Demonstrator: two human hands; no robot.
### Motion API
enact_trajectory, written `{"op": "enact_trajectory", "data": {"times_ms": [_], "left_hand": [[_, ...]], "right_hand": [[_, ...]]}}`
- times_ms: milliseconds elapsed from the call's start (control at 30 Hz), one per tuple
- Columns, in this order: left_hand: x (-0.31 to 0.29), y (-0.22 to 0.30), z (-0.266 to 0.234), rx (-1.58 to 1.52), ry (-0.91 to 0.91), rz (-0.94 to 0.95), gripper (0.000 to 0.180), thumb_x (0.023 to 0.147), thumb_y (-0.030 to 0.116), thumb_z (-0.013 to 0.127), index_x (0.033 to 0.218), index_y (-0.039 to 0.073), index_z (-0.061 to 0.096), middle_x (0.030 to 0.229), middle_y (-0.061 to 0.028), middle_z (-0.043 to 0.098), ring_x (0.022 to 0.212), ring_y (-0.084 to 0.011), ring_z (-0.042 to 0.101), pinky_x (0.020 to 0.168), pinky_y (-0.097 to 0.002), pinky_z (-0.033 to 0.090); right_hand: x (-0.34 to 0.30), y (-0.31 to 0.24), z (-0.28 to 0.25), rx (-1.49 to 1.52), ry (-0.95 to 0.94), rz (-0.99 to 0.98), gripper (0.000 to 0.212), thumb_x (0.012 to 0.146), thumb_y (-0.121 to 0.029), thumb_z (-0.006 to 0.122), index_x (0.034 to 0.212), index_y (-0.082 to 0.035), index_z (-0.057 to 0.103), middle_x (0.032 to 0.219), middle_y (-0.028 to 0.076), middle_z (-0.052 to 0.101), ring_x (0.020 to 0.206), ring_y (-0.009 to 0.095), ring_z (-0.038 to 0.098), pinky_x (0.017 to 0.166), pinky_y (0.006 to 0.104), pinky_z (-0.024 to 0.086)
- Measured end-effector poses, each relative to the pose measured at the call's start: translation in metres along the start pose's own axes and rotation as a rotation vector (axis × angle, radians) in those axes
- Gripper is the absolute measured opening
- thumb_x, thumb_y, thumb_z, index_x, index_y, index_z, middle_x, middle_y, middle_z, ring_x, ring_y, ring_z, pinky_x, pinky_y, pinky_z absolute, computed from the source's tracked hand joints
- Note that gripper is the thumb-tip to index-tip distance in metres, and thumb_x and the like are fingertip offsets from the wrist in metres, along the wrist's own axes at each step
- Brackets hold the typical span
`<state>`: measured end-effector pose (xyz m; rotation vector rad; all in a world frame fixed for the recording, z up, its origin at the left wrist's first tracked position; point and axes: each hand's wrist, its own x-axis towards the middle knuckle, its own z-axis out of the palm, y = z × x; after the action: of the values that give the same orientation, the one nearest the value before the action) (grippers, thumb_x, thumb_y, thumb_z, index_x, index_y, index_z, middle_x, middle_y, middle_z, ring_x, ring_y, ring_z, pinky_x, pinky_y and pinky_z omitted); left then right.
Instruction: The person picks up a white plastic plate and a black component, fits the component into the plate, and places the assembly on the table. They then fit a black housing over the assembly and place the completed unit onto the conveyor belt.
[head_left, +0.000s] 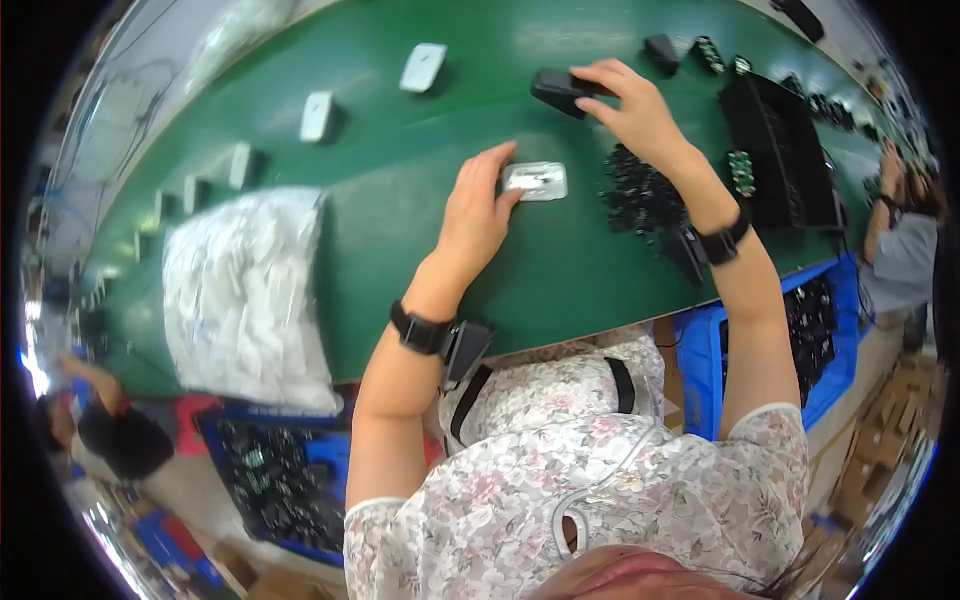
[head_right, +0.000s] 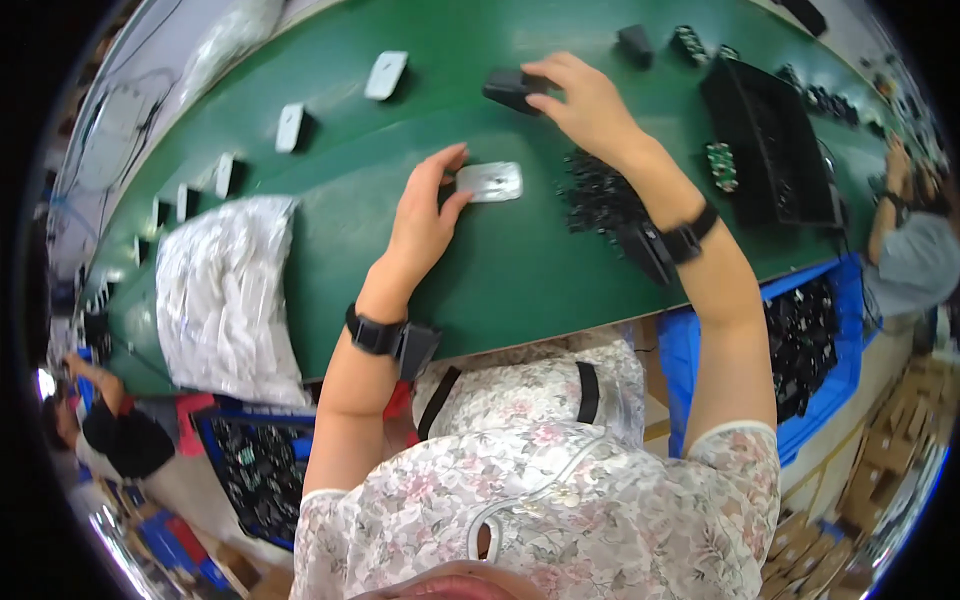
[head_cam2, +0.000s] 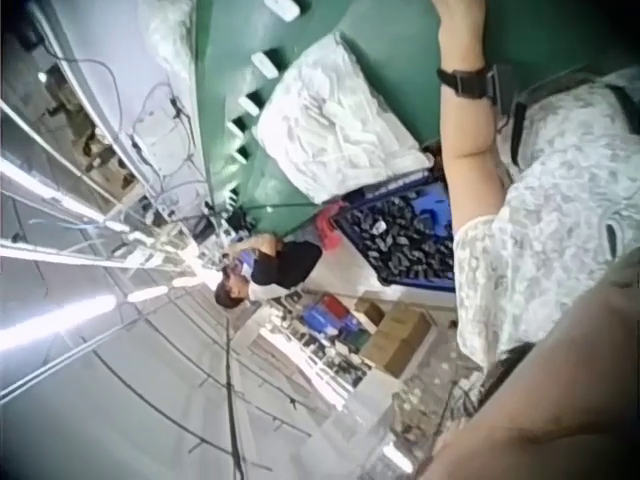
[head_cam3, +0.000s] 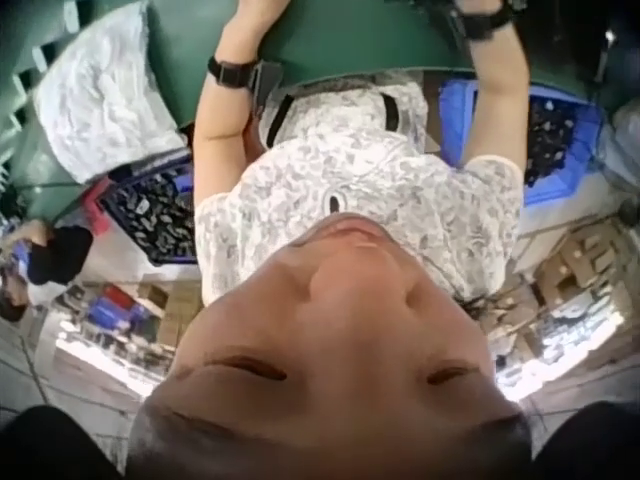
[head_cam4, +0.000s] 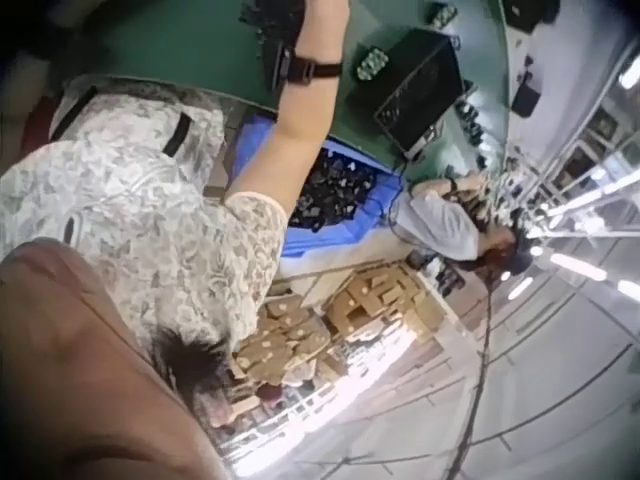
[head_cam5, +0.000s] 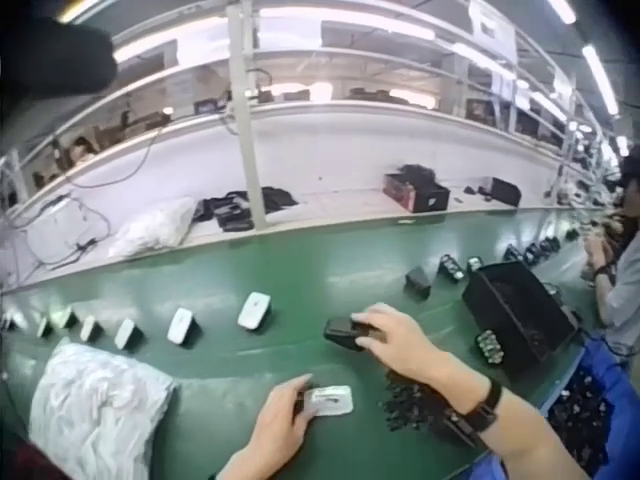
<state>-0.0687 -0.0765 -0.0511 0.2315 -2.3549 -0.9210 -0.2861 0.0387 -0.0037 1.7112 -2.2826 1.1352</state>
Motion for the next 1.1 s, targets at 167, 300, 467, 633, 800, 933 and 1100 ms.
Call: {"op": "enact_trajectory", "data": {"times_ms": [167, 300, 467, 633, 800, 933, 1100], "left_hand": [[0.004, 0.003, -0.016, -0.116, 0.079, -0.083, 0.039, 0.080, -0.007, 0.052, 0.118, 0.003, 0.054, 0.117, -0.0163, 0.058, 0.107, -0.0323, 0.056, 0.090, -0.0378, 0.046], [0.000, 0.000, -0.017, -0.160, 0.031, -0.082, 0.035, 0.082, -0.007, 0.047, 0.113, 0.002, 0.059, 0.118, -0.0148, 0.059, 0.109, -0.0312, 0.056, 0.092, -0.0365, 0.046], [-0.006, -0.001, -0.018, -0.035, -0.074, -0.073, 0.039, 0.077, -0.007, 0.046, 0.111, 0.003, 0.061, 0.119, -0.0140, 0.059, 0.110, -0.0298, 0.056, 0.094, -0.0372, 0.045], [-0.009, 0.003, -0.021, 0.062, -0.115, -0.021, 0.042, 0.077, -0.007, 0.046, 0.114, 0.004, 0.060, 0.121, -0.0134, 0.058, 0.112, -0.0282, 0.055, 0.095, -0.0363, 0.045], [-0.011, 0.008, -0.023, 0.173, -0.141, -0.012, 0.043, 0.078, -0.005, 0.046, 0.118, 0.005, 0.059, 0.124, -0.0116, 0.056, 0.115, -0.0267, 0.053, 0.096, -0.0351, 0.044], [-0.014, 0.012, -0.023, 0.286, -0.174, 0.013, 0.042, 0.080, -0.002, 0.047, 0.120, 0.005, 0.056, 0.128, -0.0098, 0.053, 0.117, -0.0257, 0.052, 0.097, -0.0348, 0.043], [-0.015, 0.010, -0.023, 0.415, -0.189, 0.139, 0.043, 0.079, 0.003, 0.054, 0.122, 0.002, 0.052, 0.130, -0.0112, 0.052, 0.116, -0.0264, 0.052, 0.097, -0.0355, 0.043]], "right_hand": [[-0.032, -0.056, 0.003, 0.081, -0.246, -0.062, 0.039, 0.075, 0.000, 0.065, 0.114, -0.003, 0.058, 0.109, 0.011, 0.057, 0.098, 0.029, 0.057, 0.082, 0.0342, 0.047], [-0.038, -0.064, 0.009, 0.062, -0.293, -0.080, 0.038, 0.076, 0.001, 0.064, 0.113, -0.003, 0.058, 0.109, 0.010, 0.057, 0.098, 0.029, 0.057, 0.082, 0.0347, 0.047], [-0.041, -0.066, 0.014, 0.049, -0.354, -0.067, 0.037, 0.076, 0.000, 0.064, 0.112, -0.004, 0.059, 0.108, 0.010, 0.057, 0.097, 0.029, 0.057, 0.083, 0.0347, 0.048], [-0.046, -0.065, 0.017, 0.034, -0.341, -0.084, 0.037, 0.076, 0.000, 0.063, 0.113, -0.004, 0.058, 0.108, 0.011, 0.057, 0.098, 0.030, 0.056, 0.083, 0.0351, 0.048], [-0.055, -0.066, 0.025, -0.049, -0.231, -0.187, 0.038, 0.077, 0.000, 0.062, 0.115, -0.005, 0.058, 0.109, 0.012, 0.056, 0.100, 0.030, 0.055, 0.084, 0.0356, 0.048], [-0.058, -0.064, 0.028, -0.044, -0.208, -0.179, 0.038, 0.078, -0.001, 0.062, 0.115, -0.005, 0.058, 0.109, 0.012, 0.056, 0.100, 0.030, 0.055, 0.084, 0.0357, 0.048], [-0.057, -0.058, 0.029, -0.051, -0.207, -0.189, 0.036, 0.078, -0.002, 0.062, 0.114, -0.004, 0.059, 0.107, 0.011, 0.057, 0.096, 0.029, 0.056, 0.081, 0.0346, 0.049]]}}
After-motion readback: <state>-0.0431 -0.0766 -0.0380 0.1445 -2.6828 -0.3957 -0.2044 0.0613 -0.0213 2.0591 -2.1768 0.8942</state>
